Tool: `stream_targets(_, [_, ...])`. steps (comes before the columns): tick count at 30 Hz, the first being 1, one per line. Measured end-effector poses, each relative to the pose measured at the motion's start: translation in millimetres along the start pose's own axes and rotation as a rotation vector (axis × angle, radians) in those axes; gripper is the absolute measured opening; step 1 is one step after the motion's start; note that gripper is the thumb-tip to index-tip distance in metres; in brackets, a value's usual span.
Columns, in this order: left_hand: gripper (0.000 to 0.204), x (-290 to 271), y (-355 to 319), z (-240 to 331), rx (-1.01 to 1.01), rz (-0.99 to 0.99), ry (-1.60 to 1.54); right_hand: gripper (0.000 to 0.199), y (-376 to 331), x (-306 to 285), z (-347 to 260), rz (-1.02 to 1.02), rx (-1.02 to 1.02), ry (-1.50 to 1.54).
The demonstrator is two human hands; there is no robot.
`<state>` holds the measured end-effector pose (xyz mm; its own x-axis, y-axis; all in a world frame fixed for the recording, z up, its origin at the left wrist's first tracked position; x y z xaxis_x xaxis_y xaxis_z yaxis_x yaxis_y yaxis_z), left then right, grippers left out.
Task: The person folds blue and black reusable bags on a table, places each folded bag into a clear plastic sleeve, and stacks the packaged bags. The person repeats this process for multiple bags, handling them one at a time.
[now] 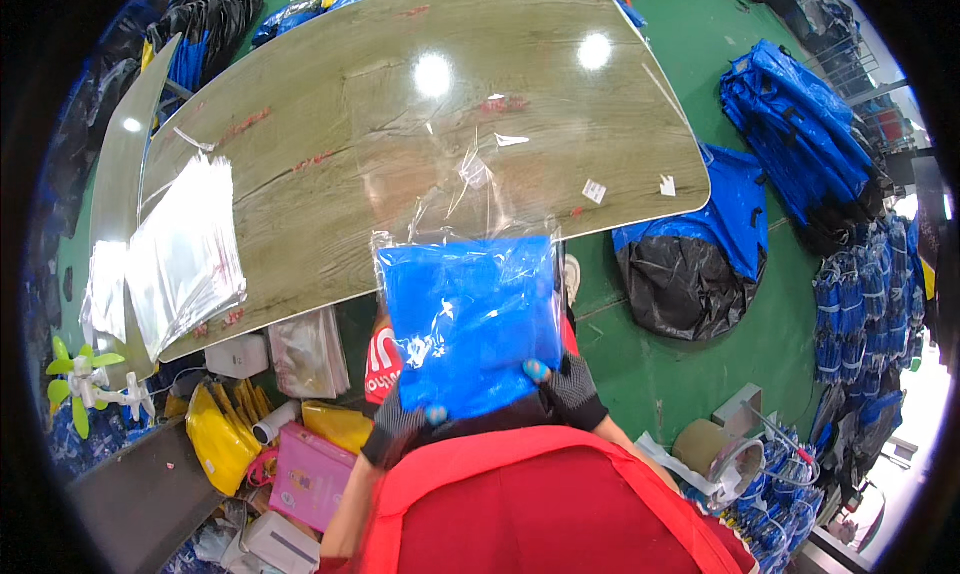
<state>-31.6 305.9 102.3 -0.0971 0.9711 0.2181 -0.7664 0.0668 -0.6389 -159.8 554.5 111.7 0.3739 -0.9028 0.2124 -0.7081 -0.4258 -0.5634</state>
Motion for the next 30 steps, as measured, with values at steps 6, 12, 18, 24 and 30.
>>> stream_targets(6, [0.083,-23.2,40.1,73.5,0.417,0.204,-0.329,0.057,33.2,-11.4,-33.4,-0.266,-0.040,-0.307])
stream_targets(12, [0.089,7.0,39.8,78.7,0.035,-0.153,0.348,0.072,37.0,0.1,-68.5,-0.122,-0.159,-0.001])
stream_targets(18, [0.072,-11.7,40.6,72.2,0.274,0.031,0.074,0.062,29.3,15.5,-55.9,-0.251,-0.259,0.046])
stream_targets(24, [0.057,-12.6,36.9,66.8,0.317,0.229,-0.475,0.066,44.4,12.2,-69.3,-0.099,-0.132,0.077])
stream_targets(30, [0.047,-1.9,31.3,61.8,0.036,0.205,0.026,0.057,42.3,6.1,-71.1,-0.069,-0.139,-0.071])
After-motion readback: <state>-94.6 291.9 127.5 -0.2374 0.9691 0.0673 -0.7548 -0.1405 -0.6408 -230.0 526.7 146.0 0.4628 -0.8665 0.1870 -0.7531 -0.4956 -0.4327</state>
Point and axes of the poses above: each hand's wrist, its own y-axis towards the middle knuckle, its own x-axis out of the palm, z = x × y, the point moved 3 cm from there along y, towards the middle knuckle, and after that the axes turned 12 degrees about y, right-handed, at the moved point
